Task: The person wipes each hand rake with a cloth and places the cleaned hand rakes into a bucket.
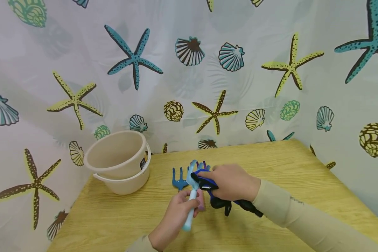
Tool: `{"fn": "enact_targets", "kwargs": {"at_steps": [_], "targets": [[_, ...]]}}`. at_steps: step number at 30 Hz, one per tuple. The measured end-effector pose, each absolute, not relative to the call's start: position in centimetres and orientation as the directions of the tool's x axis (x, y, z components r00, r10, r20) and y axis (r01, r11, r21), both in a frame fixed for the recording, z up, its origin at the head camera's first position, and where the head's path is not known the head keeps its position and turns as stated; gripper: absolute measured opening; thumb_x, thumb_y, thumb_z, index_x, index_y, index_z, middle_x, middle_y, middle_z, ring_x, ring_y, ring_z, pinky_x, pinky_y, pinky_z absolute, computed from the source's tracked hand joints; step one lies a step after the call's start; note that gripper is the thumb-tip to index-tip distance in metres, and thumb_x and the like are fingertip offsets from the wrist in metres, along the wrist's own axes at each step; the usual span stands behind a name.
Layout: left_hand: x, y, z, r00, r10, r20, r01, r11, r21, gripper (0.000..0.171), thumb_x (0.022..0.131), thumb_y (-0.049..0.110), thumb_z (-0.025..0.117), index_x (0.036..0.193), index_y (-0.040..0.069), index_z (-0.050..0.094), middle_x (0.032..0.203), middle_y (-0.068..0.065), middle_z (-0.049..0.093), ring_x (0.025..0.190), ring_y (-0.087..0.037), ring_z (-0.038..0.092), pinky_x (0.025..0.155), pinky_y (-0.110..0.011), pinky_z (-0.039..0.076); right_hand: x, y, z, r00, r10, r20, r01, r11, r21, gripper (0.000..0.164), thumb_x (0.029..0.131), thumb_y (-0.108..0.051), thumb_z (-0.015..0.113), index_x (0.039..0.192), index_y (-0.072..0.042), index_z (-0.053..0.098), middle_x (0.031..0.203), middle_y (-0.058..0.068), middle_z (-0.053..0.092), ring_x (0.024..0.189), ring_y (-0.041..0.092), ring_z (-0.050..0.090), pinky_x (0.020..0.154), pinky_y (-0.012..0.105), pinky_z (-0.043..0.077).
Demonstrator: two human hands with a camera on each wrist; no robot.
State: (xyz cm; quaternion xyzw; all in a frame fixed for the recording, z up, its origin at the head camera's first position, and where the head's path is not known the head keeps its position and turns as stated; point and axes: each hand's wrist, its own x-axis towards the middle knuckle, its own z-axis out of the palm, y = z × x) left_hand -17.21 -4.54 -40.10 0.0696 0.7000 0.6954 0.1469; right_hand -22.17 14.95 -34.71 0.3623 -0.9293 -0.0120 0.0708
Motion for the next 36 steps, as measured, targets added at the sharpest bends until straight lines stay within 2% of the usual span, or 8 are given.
{"fn": "enact_targets", "kwargs": {"at_steps": [5, 10, 14, 17, 24, 31, 36], "targets": [[-16.9, -4.6, -39.8, -0.939, 0.332, -0.084, -0.091, -0.006, 0.996, 0.024, 0.087, 0.006, 0.057, 0.106, -0.008, 0.051, 0.065, -0.003, 0.057, 0.055, -0.014, 0.049, 0.054, -0.024, 0.041, -22.0, 14.9, -34.5, -0.724, -0.656, 0.213, -0.627, 0.755, 0.194, 0.063, 0.072, -0.037, 0.077, 0.131, -0.026, 0.058, 0.082, 0.004, 0.064, 0.058, 0.015, 0.052, 0.038, 0.029, 0.042], [-16.9, -4.4, -39.4, -0.937, 0.343, -0.068, -0.082, -0.027, 0.996, 0.028, 0.087, 0.006, 0.056, 0.111, -0.009, 0.049, 0.072, -0.006, 0.058, 0.058, -0.014, 0.049, 0.056, -0.024, 0.042, -21.2, 14.4, -33.9, -0.706, -0.654, 0.274, -0.595, 0.756, 0.273, 0.062, 0.072, -0.034, 0.076, 0.130, -0.022, 0.059, 0.082, 0.009, 0.066, 0.061, 0.021, 0.056, 0.035, 0.031, 0.041], [-16.9, -4.3, -39.1, -0.932, 0.356, -0.061, -0.084, -0.050, 0.995, 0.028, 0.088, 0.002, 0.054, 0.112, -0.011, 0.047, 0.085, -0.010, 0.060, 0.061, -0.014, 0.050, 0.057, -0.023, 0.043, -21.5, 14.4, -34.4, -0.695, -0.677, 0.243, -0.631, 0.736, 0.247, 0.060, 0.073, -0.035, 0.076, 0.130, -0.022, 0.060, 0.084, 0.009, 0.068, 0.058, 0.020, 0.056, 0.036, 0.032, 0.044], [-16.9, -4.1, -39.3, -0.928, 0.365, -0.071, -0.095, -0.048, 0.994, 0.024, 0.089, 0.001, 0.054, 0.109, -0.011, 0.049, 0.087, -0.011, 0.060, 0.061, -0.014, 0.050, 0.057, -0.023, 0.043, -21.4, 14.6, -34.7, -0.686, -0.700, 0.199, -0.666, 0.714, 0.216, 0.059, 0.073, -0.036, 0.076, 0.129, -0.021, 0.061, 0.086, 0.008, 0.069, 0.059, 0.018, 0.056, 0.039, 0.033, 0.047], [-17.5, -4.3, -39.9, -0.938, 0.330, -0.102, -0.094, 0.040, 0.995, 0.027, 0.087, 0.005, 0.055, 0.109, -0.011, 0.050, 0.068, -0.004, 0.062, 0.057, -0.014, 0.051, 0.057, -0.025, 0.043, -20.5, 14.1, -34.7, -0.644, -0.748, 0.160, -0.729, 0.663, 0.171, 0.055, 0.076, -0.033, 0.073, 0.128, -0.022, 0.061, 0.083, 0.007, 0.067, 0.051, 0.014, 0.047, 0.036, 0.029, 0.042], [-17.8, -4.6, -40.1, -0.939, 0.327, -0.106, -0.092, 0.056, 0.994, 0.030, 0.089, 0.004, 0.054, 0.114, -0.012, 0.051, 0.064, -0.003, 0.058, 0.055, -0.014, 0.050, 0.055, -0.025, 0.042, -20.6, 14.0, -35.0, -0.694, -0.695, 0.189, -0.662, 0.719, 0.212, 0.061, 0.072, -0.031, 0.075, 0.130, -0.023, 0.059, 0.073, 0.004, 0.062, 0.048, 0.014, 0.043, 0.031, 0.027, 0.035], [-17.2, -4.5, -39.8, -0.933, 0.350, -0.079, -0.081, 0.008, 0.997, 0.026, 0.088, 0.002, 0.054, 0.110, -0.012, 0.052, 0.072, -0.005, 0.059, 0.057, -0.013, 0.049, 0.055, -0.024, 0.042, -21.2, 14.2, -35.6, -0.745, -0.638, 0.195, -0.581, 0.765, 0.278, 0.063, 0.072, -0.029, 0.074, 0.132, -0.024, 0.058, 0.076, 0.006, 0.064, 0.053, 0.017, 0.048, 0.032, 0.027, 0.035]]}}
